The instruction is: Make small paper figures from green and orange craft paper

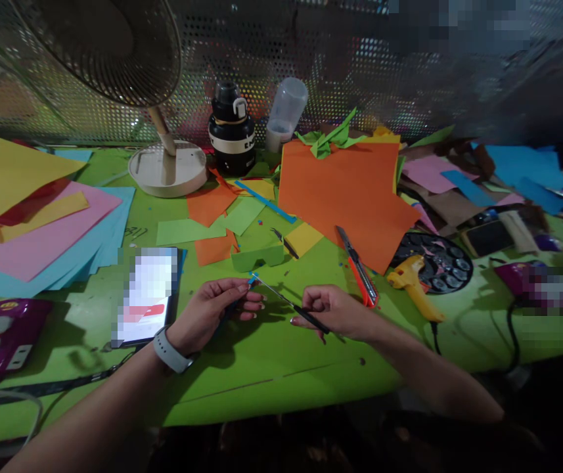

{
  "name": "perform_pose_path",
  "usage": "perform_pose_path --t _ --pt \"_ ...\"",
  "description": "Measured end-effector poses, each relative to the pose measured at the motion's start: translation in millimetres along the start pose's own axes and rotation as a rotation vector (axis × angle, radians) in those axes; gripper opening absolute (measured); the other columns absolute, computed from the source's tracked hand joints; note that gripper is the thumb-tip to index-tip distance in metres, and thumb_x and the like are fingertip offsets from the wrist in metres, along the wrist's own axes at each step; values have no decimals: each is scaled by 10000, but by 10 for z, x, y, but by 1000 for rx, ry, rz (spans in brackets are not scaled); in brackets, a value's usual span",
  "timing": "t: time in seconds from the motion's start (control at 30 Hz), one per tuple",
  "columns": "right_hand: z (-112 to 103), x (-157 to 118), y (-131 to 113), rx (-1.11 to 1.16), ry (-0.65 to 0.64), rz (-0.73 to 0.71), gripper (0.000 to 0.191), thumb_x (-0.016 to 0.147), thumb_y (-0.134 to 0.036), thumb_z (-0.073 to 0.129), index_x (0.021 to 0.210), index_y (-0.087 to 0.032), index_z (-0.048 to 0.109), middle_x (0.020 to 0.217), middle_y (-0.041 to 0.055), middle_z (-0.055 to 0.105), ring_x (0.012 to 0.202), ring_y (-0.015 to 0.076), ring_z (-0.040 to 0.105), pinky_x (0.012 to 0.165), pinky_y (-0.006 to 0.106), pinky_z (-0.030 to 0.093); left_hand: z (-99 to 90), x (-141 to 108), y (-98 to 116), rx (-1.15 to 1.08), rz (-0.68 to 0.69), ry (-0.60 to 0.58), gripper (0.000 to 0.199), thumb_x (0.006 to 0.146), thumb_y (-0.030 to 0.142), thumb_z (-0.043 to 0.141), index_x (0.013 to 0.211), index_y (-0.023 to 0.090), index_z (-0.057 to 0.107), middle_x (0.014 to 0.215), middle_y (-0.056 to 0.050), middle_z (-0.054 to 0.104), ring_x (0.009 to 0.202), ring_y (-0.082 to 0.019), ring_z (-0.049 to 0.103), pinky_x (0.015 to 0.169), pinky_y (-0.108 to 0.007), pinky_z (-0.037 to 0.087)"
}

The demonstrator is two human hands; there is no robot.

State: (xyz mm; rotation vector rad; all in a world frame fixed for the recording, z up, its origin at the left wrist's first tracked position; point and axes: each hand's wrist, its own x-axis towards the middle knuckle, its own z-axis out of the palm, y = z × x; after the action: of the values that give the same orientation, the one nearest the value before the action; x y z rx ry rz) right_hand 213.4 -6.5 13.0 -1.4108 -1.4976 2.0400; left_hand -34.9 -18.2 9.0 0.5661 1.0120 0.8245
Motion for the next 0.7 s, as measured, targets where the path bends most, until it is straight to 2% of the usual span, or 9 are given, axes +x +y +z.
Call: perform_pose_path --t 0.4,0.57,0.7 --pt "2 0 1 23 7 -2 458 587 -433 862 659 -190 481 502 -80 504 437 49 470 407 171 381 17 -15 10 5 7 9 257 715 316 806 889 140 735 853 -101 770 725 -164 722 660 -243 585" --pt "-19 2 -15 89 1 -16 483 590 -495 842 694 -186 486 586 -68 542 455 51 509 416 177 413 22 -17 15 -20 29 19 259 720 309 803 904 141 732 865 -107 770 733 -165 724 664 -240 582" --pt "-23 -1 -8 62 -50 -15 454 618 -464 838 700 -193 482 590 -62 542 470 53 510 436 182 424 10 -18 1 -22 37 6 235 750 293 779 922 140 732 879 -112 769 739 -166 724 669 -244 578"
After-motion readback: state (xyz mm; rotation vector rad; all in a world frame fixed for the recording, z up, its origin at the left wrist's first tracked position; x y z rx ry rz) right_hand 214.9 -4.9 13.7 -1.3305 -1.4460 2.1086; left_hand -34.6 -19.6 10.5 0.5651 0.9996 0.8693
